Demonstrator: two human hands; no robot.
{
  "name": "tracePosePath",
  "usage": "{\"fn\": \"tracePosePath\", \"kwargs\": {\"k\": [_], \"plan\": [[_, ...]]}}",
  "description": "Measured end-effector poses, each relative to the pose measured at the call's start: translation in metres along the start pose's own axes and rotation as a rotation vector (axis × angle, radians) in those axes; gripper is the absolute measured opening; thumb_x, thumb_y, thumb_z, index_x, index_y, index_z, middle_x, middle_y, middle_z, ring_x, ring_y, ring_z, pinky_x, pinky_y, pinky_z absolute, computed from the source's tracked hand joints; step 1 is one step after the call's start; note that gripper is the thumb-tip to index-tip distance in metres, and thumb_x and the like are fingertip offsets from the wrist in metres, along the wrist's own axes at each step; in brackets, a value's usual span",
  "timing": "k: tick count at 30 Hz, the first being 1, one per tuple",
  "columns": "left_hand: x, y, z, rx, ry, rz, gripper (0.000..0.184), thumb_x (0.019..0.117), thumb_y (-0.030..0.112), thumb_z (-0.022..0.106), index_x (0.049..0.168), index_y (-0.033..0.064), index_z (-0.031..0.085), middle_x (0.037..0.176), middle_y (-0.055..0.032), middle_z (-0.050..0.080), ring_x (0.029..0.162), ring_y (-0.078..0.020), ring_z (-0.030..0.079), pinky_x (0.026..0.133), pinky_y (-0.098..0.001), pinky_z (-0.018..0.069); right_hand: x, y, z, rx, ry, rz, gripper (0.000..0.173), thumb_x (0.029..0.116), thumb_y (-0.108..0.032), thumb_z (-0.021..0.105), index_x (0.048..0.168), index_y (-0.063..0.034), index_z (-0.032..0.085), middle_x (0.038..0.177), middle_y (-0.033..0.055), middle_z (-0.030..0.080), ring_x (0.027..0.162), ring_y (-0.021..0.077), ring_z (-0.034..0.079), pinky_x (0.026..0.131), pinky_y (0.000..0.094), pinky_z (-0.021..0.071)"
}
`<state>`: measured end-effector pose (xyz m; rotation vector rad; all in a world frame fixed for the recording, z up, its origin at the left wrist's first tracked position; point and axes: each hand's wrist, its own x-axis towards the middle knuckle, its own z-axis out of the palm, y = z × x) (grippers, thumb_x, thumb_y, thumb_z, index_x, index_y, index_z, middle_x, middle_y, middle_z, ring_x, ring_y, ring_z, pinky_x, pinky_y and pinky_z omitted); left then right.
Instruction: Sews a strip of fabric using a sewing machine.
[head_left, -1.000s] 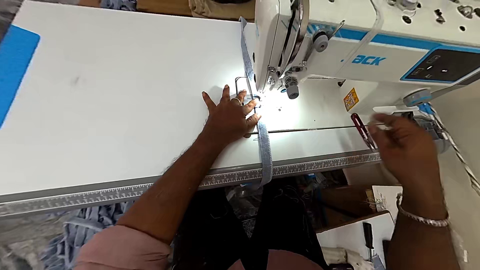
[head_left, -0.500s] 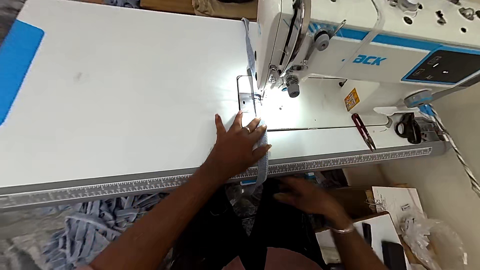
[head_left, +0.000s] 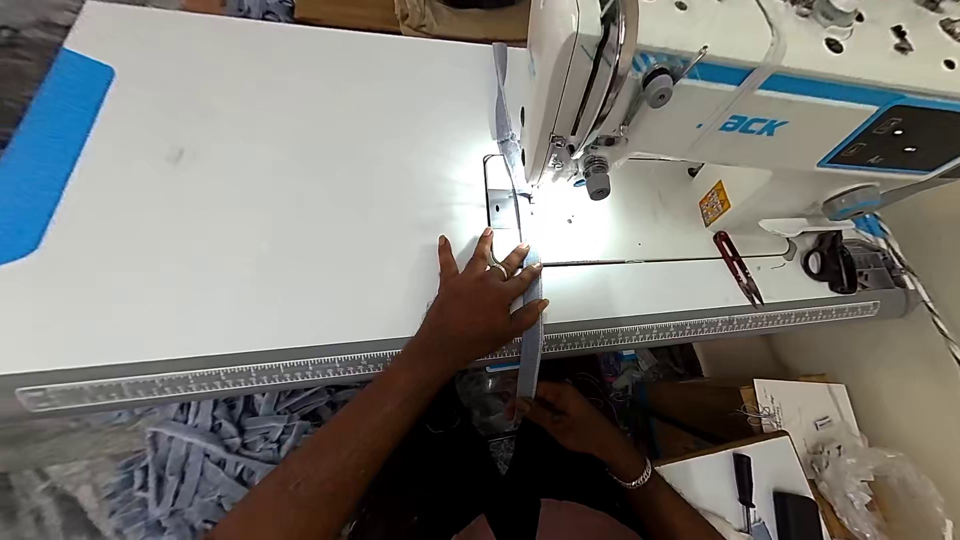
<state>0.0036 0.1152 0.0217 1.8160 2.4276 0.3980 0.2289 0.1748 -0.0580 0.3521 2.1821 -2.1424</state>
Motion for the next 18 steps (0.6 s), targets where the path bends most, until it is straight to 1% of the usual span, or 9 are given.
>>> {"fn": "tracePosePath", "kwargs": {"k": [3,7,9,11,13,16,18], "plan": [[0.0001,0.0003,0.0004,0.013,-0.005,0.003,0.064,0.1014,0.069,0.029,0.15,0.0358,0.054,0.162,0.0058,0.043,0.156,-0.0406,0.022,0.111,-0.0848,0.0048,-0.001,0.001,0.0016,-0.01,0.011,0.019,0.027,0.1068,-0.025,0.054,0.109,-0.0046,0.072,0.097,0.0002,0.072,0.081,0.0015,0.062,0.076,0.021,0.052],[-0.0003,0.0004,0.0006,0.003,0.008,0.006,0.063,0.1018,0.068,0.03,0.149,0.0353,0.056,0.161,0.0051,0.045,0.156,-0.0412,0.023,0.111,-0.085,0.0054,-0.0021,0.0028,0.0052,-0.044,-0.005,0.051,0.03,0.1064,-0.03,0.055,0.111,-0.005,0.072,0.096,0.0007,0.071,0.08,0.0013,0.061,0.074,0.0208,0.0514],[-0.0004,0.0002,0.0013,0.003,0.018,0.005,0.062,0.1017,0.068,0.03,0.148,0.0357,0.056,0.161,0.0056,0.045,0.156,-0.0413,0.023,0.111,-0.0847,0.0057,-0.0027,0.0022,0.0059,-0.058,-0.015,0.085,0.032,0.1061,-0.031,0.056,0.112,-0.0043,0.071,0.1,0.0027,0.073,0.084,0.0033,0.065,0.078,0.0234,0.0536],[-0.0008,0.0,0.0018,0.003,0.023,0.003,0.062,0.1016,0.068,0.031,0.148,0.0364,0.057,0.161,0.006,0.044,0.156,-0.0413,0.023,0.112,-0.0844,0.0058,-0.0031,0.0023,0.0066,-0.069,-0.021,0.109,0.032,0.1057,-0.032,0.056,0.112,-0.0047,0.072,0.101,0.003,0.073,0.086,0.004,0.066,0.08,0.0242,0.0543],[-0.0011,0.0001,0.0021,0.008,0.03,0.006,0.062,0.1016,0.068,0.031,0.148,0.036,0.056,0.161,0.0051,0.045,0.155,-0.0421,0.024,0.111,-0.0846,0.0064,-0.0028,0.0037,0.0067,-0.075,-0.024,0.107,0.031,0.105,-0.032,0.058,0.112,-0.0054,0.072,0.097,0.0018,0.072,0.082,0.0031,0.064,0.077,0.023,0.053],[-0.001,0.0001,0.0022,0.016,0.029,0.004,0.063,0.1013,0.069,0.03,0.149,0.0362,0.056,0.161,0.0052,0.045,0.155,-0.0419,0.024,0.111,-0.0844,0.0061,-0.0024,0.0026,0.0064,-0.064,-0.009,0.087,0.03,0.1036,-0.032,0.061,0.109,-0.0044,0.072,0.092,0.0024,0.071,0.08,0.0045,0.064,0.076,0.0238,0.0543],[-0.0007,0.0,0.0023,0.021,0.025,0.005,0.064,0.1009,0.07,0.029,0.149,0.0369,0.055,0.161,0.0054,0.045,0.155,-0.0417,0.023,0.111,-0.0847,0.0062,-0.0024,-0.0029,0.0051,-0.036,0.015,0.069,0.028,0.1032,-0.03,0.061,0.106,-0.0036,0.072,0.09,0.0014,0.072,0.08,0.0039,0.066,0.075,0.0233,0.0556]]}}
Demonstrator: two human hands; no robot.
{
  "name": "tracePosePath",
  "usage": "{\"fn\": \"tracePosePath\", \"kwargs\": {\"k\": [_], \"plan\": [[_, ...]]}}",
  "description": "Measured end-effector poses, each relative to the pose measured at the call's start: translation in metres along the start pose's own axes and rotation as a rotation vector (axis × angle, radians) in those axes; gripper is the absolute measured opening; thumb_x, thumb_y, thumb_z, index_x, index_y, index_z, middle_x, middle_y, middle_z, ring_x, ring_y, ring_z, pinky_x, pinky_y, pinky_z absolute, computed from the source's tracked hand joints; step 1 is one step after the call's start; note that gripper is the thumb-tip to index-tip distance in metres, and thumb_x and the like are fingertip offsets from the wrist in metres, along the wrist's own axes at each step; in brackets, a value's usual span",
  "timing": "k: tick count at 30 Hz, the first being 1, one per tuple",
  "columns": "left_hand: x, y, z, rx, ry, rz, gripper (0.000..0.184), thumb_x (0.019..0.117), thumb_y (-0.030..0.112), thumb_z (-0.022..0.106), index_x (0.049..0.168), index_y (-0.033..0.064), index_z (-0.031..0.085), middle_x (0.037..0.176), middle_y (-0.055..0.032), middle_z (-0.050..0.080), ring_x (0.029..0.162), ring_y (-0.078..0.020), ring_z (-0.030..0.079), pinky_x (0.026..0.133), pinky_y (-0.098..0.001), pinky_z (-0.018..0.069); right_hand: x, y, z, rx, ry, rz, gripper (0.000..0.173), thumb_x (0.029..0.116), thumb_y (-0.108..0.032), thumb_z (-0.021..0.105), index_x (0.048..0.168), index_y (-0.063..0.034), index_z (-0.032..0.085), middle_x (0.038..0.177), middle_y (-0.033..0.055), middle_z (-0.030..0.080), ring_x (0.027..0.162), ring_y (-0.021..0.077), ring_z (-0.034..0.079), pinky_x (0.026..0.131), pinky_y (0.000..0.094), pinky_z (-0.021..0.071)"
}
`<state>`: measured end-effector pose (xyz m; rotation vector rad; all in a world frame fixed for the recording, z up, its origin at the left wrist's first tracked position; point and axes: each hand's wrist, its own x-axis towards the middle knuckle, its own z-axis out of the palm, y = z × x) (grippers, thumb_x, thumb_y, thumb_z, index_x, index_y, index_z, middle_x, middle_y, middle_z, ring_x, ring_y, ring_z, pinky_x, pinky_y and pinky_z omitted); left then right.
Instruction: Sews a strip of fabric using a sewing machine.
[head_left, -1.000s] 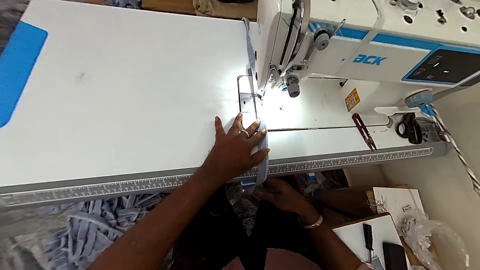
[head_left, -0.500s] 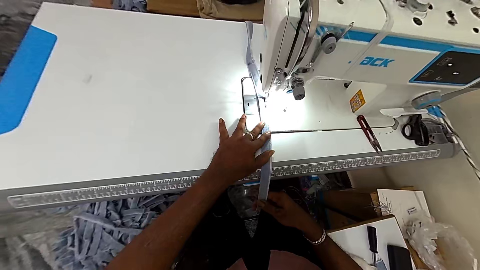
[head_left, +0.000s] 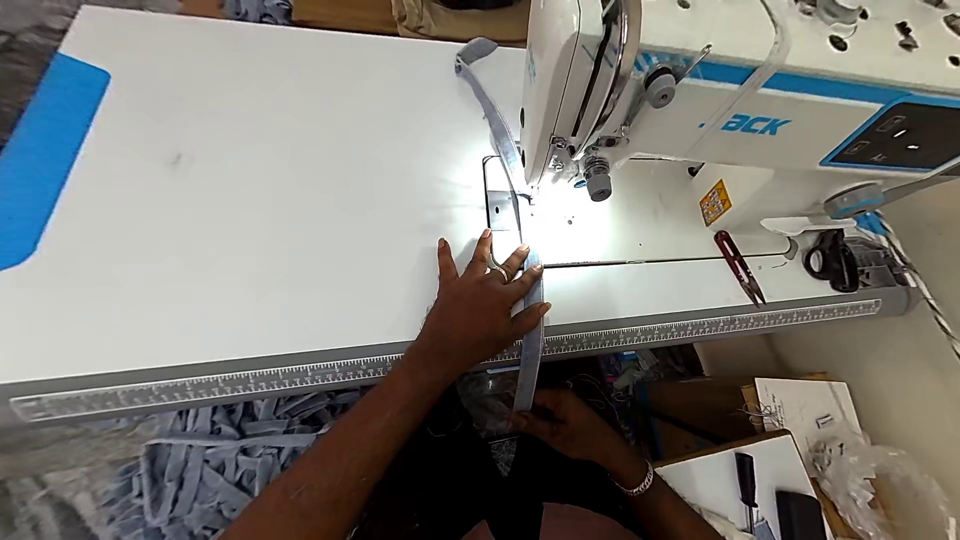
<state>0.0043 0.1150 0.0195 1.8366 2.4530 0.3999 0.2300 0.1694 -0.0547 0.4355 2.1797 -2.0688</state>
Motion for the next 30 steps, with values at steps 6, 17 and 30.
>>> {"fn": "tracePosePath", "kwargs": {"k": [6,17,30], "plan": [[0.0,0.001,0.0,0.014,-0.016,0.002,0.065,0.1004,0.071,0.028,0.15,0.0378,0.053,0.163,0.0057,0.043,0.156,-0.0421,0.022,0.111,-0.0847,0.0059,0.003,-0.002,-0.005,0.083,-0.03,-0.036,0.026,0.1033,-0.026,0.061,0.102,-0.0023,0.071,0.086,-0.0002,0.072,0.077,0.0033,0.066,0.073,0.0231,0.0556],[-0.001,0.0,-0.003,-0.018,0.001,0.025,0.057,0.106,0.06,0.028,0.147,0.0353,0.058,0.16,0.0042,0.047,0.155,-0.0429,0.023,0.111,-0.0847,0.0065,-0.008,-0.002,0.003,0.272,0.008,-0.128,0.039,0.113,-0.025,0.032,0.101,-0.0025,0.061,0.086,0.0034,0.069,0.085,0.0119,0.068,0.084,0.0317,0.0569],[0.033,-0.016,-0.029,-0.22,0.02,-0.146,0.063,0.1074,0.06,0.024,0.138,0.0244,0.067,0.15,-0.0036,0.059,0.15,-0.0439,0.035,0.112,-0.0823,0.0156,-0.027,-0.065,0.001,1.306,-0.243,-0.328,0.033,0.1053,-0.04,0.051,0.096,-0.0165,0.071,0.073,-0.0067,0.067,0.07,0.0055,0.068,0.071,0.0242,0.058]]}}
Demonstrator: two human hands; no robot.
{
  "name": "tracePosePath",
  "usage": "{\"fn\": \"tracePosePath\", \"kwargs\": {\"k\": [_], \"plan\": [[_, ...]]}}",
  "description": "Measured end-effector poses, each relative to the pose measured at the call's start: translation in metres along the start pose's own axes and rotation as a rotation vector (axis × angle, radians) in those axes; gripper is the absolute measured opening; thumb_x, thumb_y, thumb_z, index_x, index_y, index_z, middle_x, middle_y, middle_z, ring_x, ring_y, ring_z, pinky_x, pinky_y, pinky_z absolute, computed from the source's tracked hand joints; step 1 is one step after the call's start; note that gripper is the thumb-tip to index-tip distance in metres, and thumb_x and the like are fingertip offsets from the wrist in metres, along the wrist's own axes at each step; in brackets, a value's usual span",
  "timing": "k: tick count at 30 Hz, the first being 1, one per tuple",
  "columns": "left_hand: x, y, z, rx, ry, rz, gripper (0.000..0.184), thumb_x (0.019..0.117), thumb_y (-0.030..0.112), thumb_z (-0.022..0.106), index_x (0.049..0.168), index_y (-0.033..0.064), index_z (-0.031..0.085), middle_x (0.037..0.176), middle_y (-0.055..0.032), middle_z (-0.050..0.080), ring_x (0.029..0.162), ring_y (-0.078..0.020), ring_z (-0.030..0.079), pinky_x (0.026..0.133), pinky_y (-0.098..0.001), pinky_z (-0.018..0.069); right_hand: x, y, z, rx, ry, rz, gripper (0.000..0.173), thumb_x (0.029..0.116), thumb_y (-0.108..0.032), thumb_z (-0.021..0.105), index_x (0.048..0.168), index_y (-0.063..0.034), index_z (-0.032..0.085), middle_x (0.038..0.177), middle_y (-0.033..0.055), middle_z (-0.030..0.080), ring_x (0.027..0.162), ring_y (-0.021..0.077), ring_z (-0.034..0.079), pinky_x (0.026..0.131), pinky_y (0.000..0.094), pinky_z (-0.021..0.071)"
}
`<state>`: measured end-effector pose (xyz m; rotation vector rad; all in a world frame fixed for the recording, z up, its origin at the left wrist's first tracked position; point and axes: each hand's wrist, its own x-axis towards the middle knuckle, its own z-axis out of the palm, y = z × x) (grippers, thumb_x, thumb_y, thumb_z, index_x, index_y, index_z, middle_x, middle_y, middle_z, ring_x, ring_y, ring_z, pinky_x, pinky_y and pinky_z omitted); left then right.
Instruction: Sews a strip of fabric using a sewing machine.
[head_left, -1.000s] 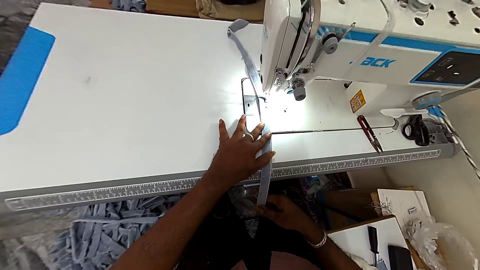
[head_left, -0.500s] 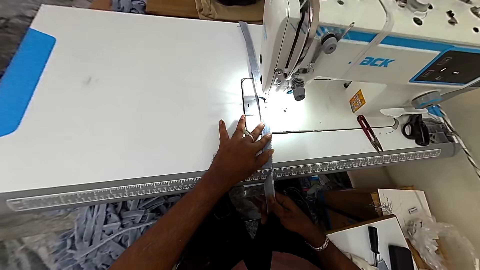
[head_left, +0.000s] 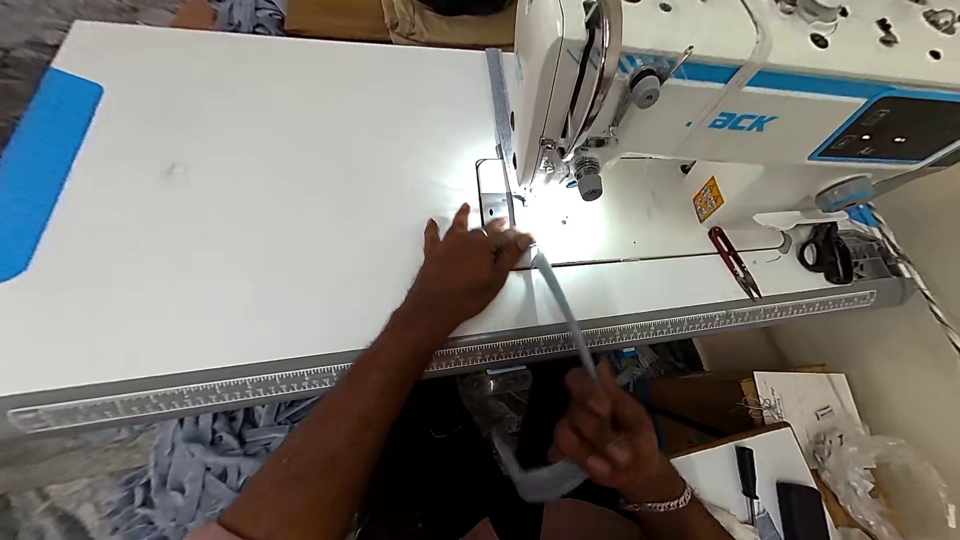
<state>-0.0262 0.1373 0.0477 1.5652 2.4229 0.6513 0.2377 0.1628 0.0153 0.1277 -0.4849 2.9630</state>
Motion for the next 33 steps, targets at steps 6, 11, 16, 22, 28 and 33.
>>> {"fn": "tracePosePath", "kwargs": {"k": [6,11,16,22,28,33], "plan": [[0.002,0.005,-0.005,-0.012,0.082,0.017,0.065,0.1048,0.062,0.035,0.141,0.0159,0.063,0.152,-0.0087,0.055,0.15,-0.0414,0.035,0.116,-0.0749,0.0209,-0.015,0.016,-0.039,-0.445,0.367,0.18,0.042,0.1104,-0.04,0.039,0.091,-0.0104,0.063,0.07,0.0007,0.064,0.064,0.0092,0.065,0.065,0.0252,0.0571],[-0.004,0.009,0.018,0.26,-0.115,0.032,0.078,0.0984,0.076,0.027,0.155,0.0276,0.048,0.164,0.002,0.041,0.157,-0.0419,0.018,0.11,-0.0856,0.0032,-0.01,0.01,-0.054,-1.333,0.517,0.316,0.038,0.1108,-0.033,0.041,0.103,-0.0046,0.066,0.081,0.0022,0.071,0.073,0.0109,0.069,0.071,0.0301,0.0585],[0.007,0.004,0.018,0.277,-0.103,-0.001,0.077,0.0985,0.076,0.024,0.155,0.0298,0.049,0.165,0.0038,0.039,0.158,-0.0413,0.015,0.109,-0.0866,0.0018,-0.006,-0.038,-0.034,-1.78,0.253,0.583,0.03,0.1069,-0.037,0.052,0.113,-0.0112,0.066,0.085,0.0054,0.063,0.074,0.0159,0.061,0.07,0.0388,0.0537],[0.025,-0.004,0.019,0.25,-0.06,-0.031,0.076,0.0997,0.074,0.025,0.152,0.0257,0.052,0.164,0.0008,0.041,0.156,-0.0428,0.018,0.106,-0.0889,0.0038,-0.007,-0.162,0.044,-2.127,0.565,0.275,0.032,0.1081,-0.027,0.051,0.132,-0.0117,0.064,0.107,0.0071,0.072,0.089,0.0193,0.069,0.079,0.0451,0.0584],[0.033,-0.003,0.018,0.22,-0.046,-0.066,0.072,0.0997,0.071,0.028,0.152,0.0278,0.053,0.164,0.0052,0.04,0.157,-0.0398,0.019,0.108,-0.0875,0.0028,0.0,-0.246,-0.004,-2.592,1.11,0.414,0.064,0.0979,-0.012,0.059,0.155,0.0039,0.036,0.153,0.0334,0.041,0.134,0.0603,0.043,0.103,0.0887,0.0174],[0.02,0.005,0.014,0.196,-0.018,-0.059,0.069,0.0977,0.067,0.042,0.141,0.0171,0.063,0.156,-0.008,0.051,0.152,-0.0406,0.031,0.113,-0.074,0.0258,0.01,-0.263,-0.005,-2.604,1.037,0.671,0.054,0.0988,-0.012,0.059,0.149,0.0015,0.046,0.148,0.0281,0.049,0.134,0.0526,0.047,0.103,0.0869,0.0187]]}}
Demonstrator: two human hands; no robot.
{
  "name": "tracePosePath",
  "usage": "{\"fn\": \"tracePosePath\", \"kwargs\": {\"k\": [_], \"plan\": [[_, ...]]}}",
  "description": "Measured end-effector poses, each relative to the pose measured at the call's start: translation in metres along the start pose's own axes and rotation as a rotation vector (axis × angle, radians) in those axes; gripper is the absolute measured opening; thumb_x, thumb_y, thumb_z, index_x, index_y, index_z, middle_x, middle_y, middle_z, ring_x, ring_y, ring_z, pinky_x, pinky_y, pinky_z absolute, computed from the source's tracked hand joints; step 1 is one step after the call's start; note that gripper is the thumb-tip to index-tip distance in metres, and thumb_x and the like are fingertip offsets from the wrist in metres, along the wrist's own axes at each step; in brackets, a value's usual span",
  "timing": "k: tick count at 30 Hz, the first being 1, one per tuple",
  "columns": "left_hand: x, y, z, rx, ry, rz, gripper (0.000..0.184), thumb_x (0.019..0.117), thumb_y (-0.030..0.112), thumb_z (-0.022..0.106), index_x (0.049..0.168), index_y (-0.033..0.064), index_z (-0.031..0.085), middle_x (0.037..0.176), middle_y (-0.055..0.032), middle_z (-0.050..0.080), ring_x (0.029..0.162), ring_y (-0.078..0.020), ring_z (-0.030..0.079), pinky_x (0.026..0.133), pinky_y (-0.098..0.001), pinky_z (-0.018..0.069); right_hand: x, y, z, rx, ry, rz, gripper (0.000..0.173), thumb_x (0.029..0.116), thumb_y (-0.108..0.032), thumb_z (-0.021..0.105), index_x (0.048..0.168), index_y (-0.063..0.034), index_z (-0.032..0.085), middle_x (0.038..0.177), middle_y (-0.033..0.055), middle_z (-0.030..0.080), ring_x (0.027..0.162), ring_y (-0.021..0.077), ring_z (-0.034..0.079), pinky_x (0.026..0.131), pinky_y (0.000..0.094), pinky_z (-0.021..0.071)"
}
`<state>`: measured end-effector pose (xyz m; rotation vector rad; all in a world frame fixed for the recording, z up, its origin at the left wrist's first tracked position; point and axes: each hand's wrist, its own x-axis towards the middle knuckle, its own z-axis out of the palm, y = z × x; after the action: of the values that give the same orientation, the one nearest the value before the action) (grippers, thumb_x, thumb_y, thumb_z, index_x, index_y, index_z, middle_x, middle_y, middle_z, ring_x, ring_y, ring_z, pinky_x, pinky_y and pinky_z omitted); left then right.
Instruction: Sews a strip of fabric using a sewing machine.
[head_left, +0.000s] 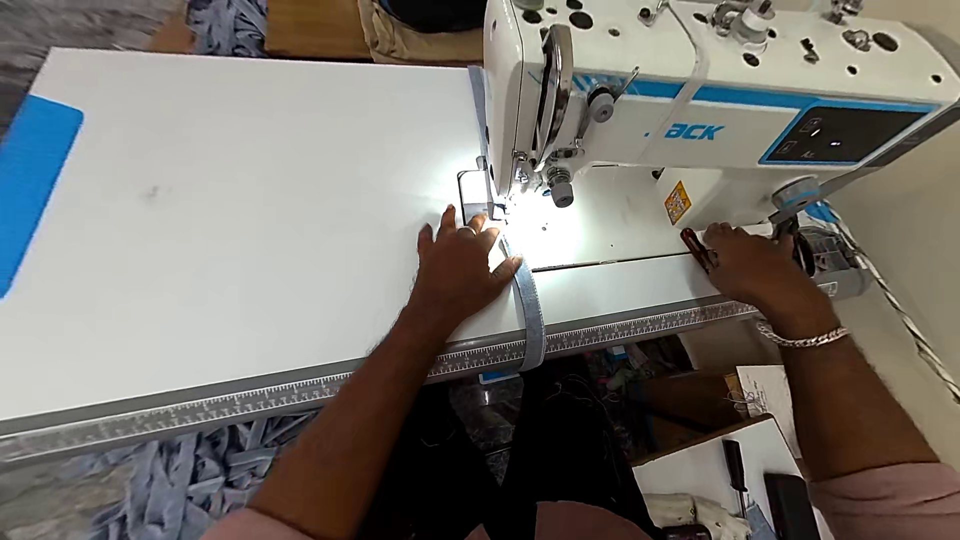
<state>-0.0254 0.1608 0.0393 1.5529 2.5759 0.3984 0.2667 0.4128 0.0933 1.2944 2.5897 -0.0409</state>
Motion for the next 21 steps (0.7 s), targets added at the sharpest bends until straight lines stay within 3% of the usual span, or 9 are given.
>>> {"fn": "tracePosePath", "kwargs": {"k": [3,4,6,7,9,12,14,16,21], "plan": [[-0.014,0.012,-0.012,-0.104,0.065,-0.074,0.045,0.1023,0.045,0.055,0.113,0.0062,0.074,0.115,-0.0173,0.07,0.114,-0.0391,0.064,0.09,-0.062,0.0503,-0.03,-0.002,-0.003,0.242,0.185,-0.028,0.056,0.1071,-0.028,0.05,0.153,0.0029,0.04,0.156,0.0294,0.039,0.144,0.0521,0.036,0.108,0.0818,0.0215],[-0.016,0.016,-0.018,-0.145,0.041,-0.133,0.04,0.1041,0.041,0.055,0.103,0.0056,0.073,0.097,-0.0157,0.07,0.095,-0.0354,0.069,0.078,-0.0585,0.0537,-0.047,-0.01,-0.003,0.366,0.297,-0.047,0.054,0.1067,-0.033,0.051,0.15,0.0,0.046,0.15,0.0257,0.048,0.139,0.0464,0.046,0.108,0.0753,0.0317],[-0.016,0.022,-0.028,-0.277,-0.099,-0.261,0.043,0.1064,0.041,0.052,0.092,0.005,0.07,0.079,-0.0123,0.068,0.075,-0.0293,0.068,0.069,-0.0536,0.0534,-0.089,-0.041,0.014,0.66,0.309,-0.149,0.034,0.1069,-0.033,0.052,0.119,-0.0045,0.066,0.108,0.0148,0.069,0.095,0.0299,0.068,0.08,0.0558,0.0553],[-0.014,0.023,-0.031,-0.347,-0.173,-0.322,0.046,0.1074,0.044,0.049,0.092,0.0054,0.069,0.077,-0.01,0.069,0.07,-0.0253,0.07,0.068,-0.0505,0.0573,-0.105,-0.061,0.035,0.794,0.119,-0.23,0.029,0.1051,-0.033,0.055,0.11,-0.0088,0.07,0.099,0.0076,0.073,0.088,0.0221,0.072,0.077,0.0487,0.0611],[-0.011,0.024,-0.034,-0.551,-0.267,-0.438,0.052,0.1078,0.049,0.046,0.094,0.0037,0.068,0.077,-0.0083,0.072,0.066,-0.0198,0.074,0.067,-0.0428,0.064,-0.111,-0.108,0.091,0.888,-0.33,-0.364,0.035,0.0978,-0.041,0.067,0.118,-0.0138,0.073,0.104,0.0025,0.074,0.093,0.0158,0.071,0.084,0.0447,0.0599],[-0.02,0.026,-0.037,-0.761,-0.297,-0.578,0.056,0.1084,0.052,0.041,0.106,0.001,0.063,0.08,-0.0112,0.074,0.065,-0.02,0.074,0.062,-0.0372,0.0639,-0.117,-0.167,0.146,1.286,-0.446,-0.506,0.028,0.0995,-0.027,0.067,0.118,-0.0062,0.068,0.104,0.0046,0.072,0.092,0.0111,0.068,0.085,0.033,0.0581],[-0.027,0.027,-0.041,-0.922,-0.311,-0.653,0.055,0.1082,0.054,0.038,0.119,0.0022,0.053,0.085,-0.0144,0.073,0.068,-0.0227,0.075,0.062,-0.0368,0.063,-0.14,-0.185,0.123,1.835,-0.637,-0.591,0.03,0.1079,-0.026,0.051,0.103,-0.0037,0.07,0.096,0.007,0.073,0.091,0.0133,0.07,0.086,0.0323,0.0577],[-0.026,0.03,-0.041,-1.142,-0.314,-0.642,0.054,0.1092,0.053,0.035,0.134,0.0059,0.041,0.091,-0.016,0.073,0.072,-0.0249,0.075,0.065,-0.0383,0.064,-0.154,-0.189,0.082,2.326,-0.884,-0.674,0.041,0.1053,-0.046,0.05,0.092,-0.0148,0.073,0.085,0.0005,0.072,0.087,0.0136,0.071,0.087,0.0345,0.0575],[0.009,0.044,-0.02,-1.431,0.119,-0.529,0.061,0.0974,0.015,0.07,0.147,0.006,0.035,0.104,-0.0165,0.067,0.079,-0.0212,0.073,0.072,-0.0352,0.0634,-0.143,-0.177,0.075,2.303,-1.028,-0.713,0.048,0.1051,-0.053,0.046,0.093,-0.0138,0.071,0.09,0.0042,0.071,0.094,0.018,0.07,0.09,0.0365,0.0566]]}}
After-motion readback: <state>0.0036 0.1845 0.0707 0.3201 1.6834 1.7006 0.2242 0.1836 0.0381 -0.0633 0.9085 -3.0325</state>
